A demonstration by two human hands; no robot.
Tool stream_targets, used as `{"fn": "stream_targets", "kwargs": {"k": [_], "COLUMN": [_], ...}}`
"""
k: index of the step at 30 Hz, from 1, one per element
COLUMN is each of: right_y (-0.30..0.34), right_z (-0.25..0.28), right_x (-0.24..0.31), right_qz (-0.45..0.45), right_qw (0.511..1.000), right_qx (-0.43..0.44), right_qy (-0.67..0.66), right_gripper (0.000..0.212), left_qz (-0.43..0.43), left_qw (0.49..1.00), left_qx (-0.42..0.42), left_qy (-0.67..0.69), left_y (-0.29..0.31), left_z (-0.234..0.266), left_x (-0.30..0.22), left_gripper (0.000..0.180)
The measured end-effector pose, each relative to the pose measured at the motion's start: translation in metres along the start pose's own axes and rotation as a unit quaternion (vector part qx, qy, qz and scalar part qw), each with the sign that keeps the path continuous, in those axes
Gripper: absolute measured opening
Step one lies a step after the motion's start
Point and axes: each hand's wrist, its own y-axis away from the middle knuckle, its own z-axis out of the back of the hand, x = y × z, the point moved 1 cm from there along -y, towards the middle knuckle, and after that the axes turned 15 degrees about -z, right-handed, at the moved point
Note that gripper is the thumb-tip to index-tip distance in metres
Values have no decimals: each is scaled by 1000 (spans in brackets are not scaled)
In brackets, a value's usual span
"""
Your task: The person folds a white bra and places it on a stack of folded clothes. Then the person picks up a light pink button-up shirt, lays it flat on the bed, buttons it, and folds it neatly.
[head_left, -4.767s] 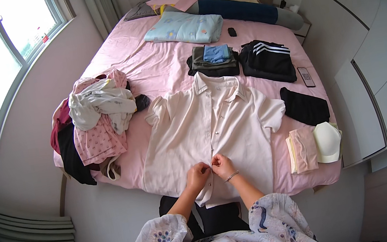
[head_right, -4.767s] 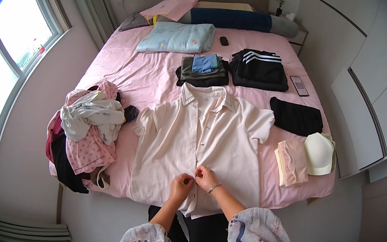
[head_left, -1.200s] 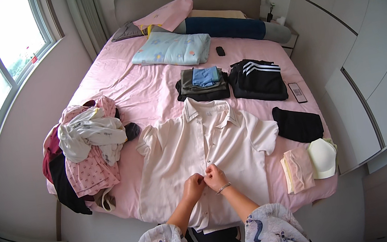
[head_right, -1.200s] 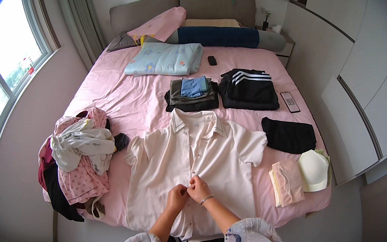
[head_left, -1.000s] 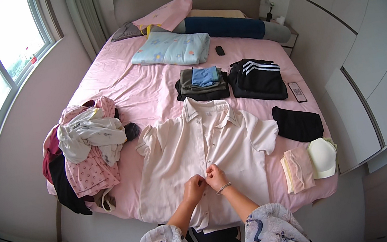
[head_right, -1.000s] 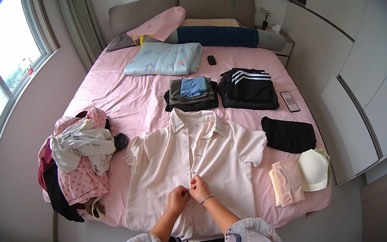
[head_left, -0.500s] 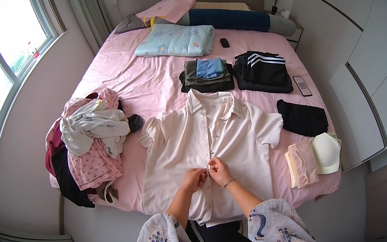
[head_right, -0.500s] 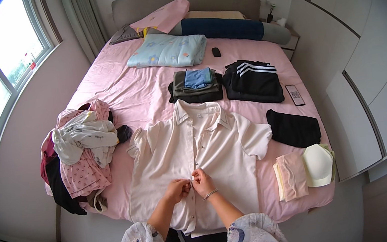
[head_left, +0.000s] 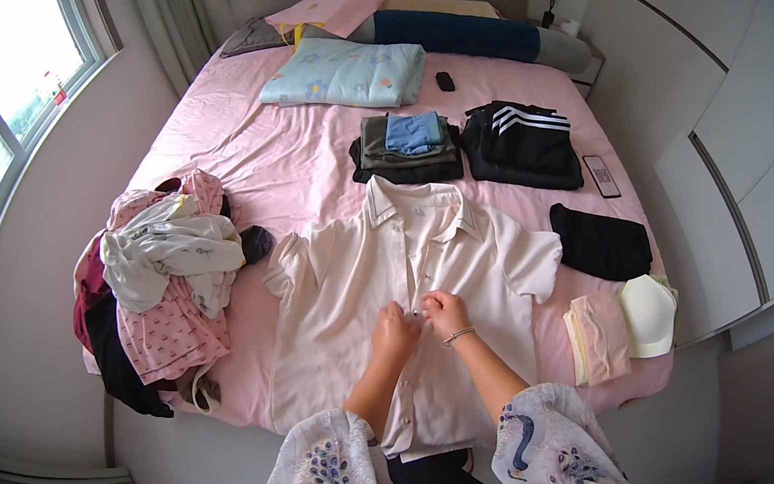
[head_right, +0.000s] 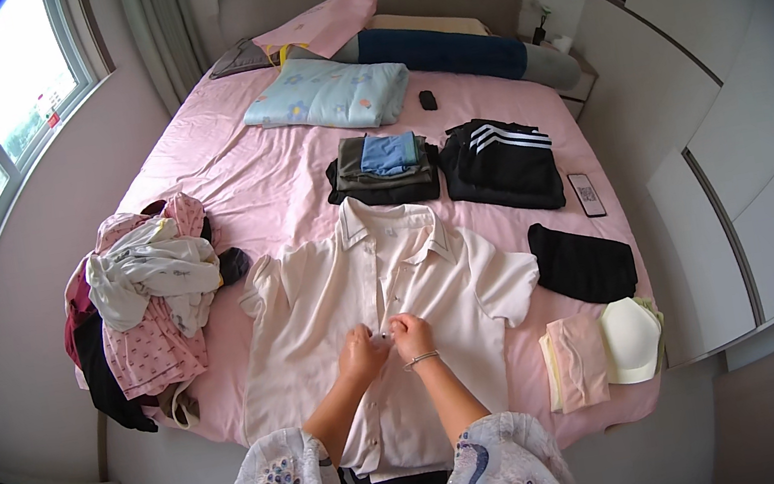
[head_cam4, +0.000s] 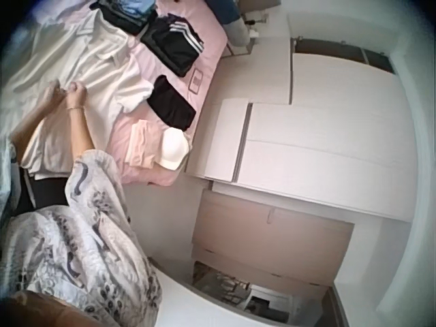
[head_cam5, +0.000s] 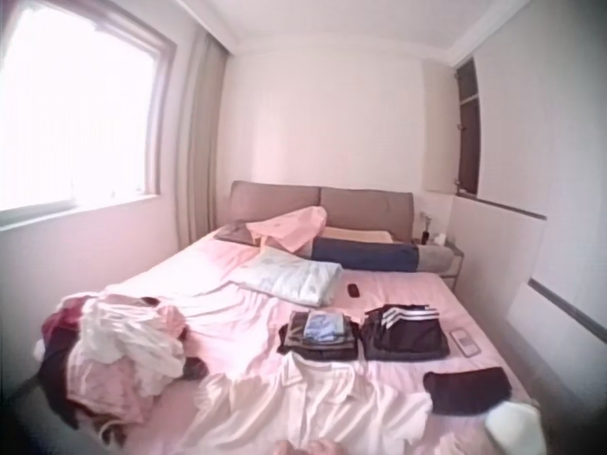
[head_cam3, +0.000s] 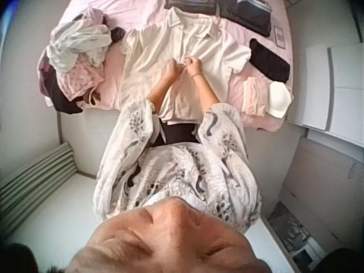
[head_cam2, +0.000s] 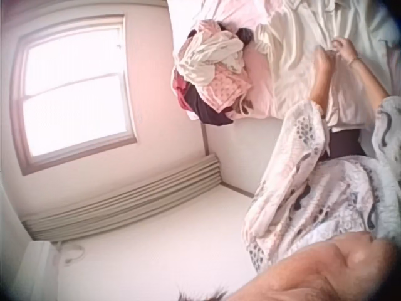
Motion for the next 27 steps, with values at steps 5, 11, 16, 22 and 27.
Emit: {"fn": "stream_targets", "kwargs": {"k": [5,11,16,22,27], "right_y": [-5,1,-6,-12,0], "right_z": [-14,-22,-18,-14,-22], "right_x": [-8,1,-6,-7,16], "right_qz": [-156,-107,-30,-104,-38], "right_qw": [969,933,927,940,916], "right_qx": [41,-29,-48,41,-4], "right_qy": [186,343,371,322,400], "right_gripper": [10,10,11,15,14], "left_qz": [57,128,113,90,75], "left_qw": [998,957,922,924,936], "left_qx": [-2,-67,-60,-45,-41], "left_qy": [37,252,366,370,341], "left_y": [1,0,-3,-4,-1], "left_z": [-11,-14,-1,-6,-4], "left_x": [34,49,43,48,41], "left_gripper": [18,19,18,17,17]}}
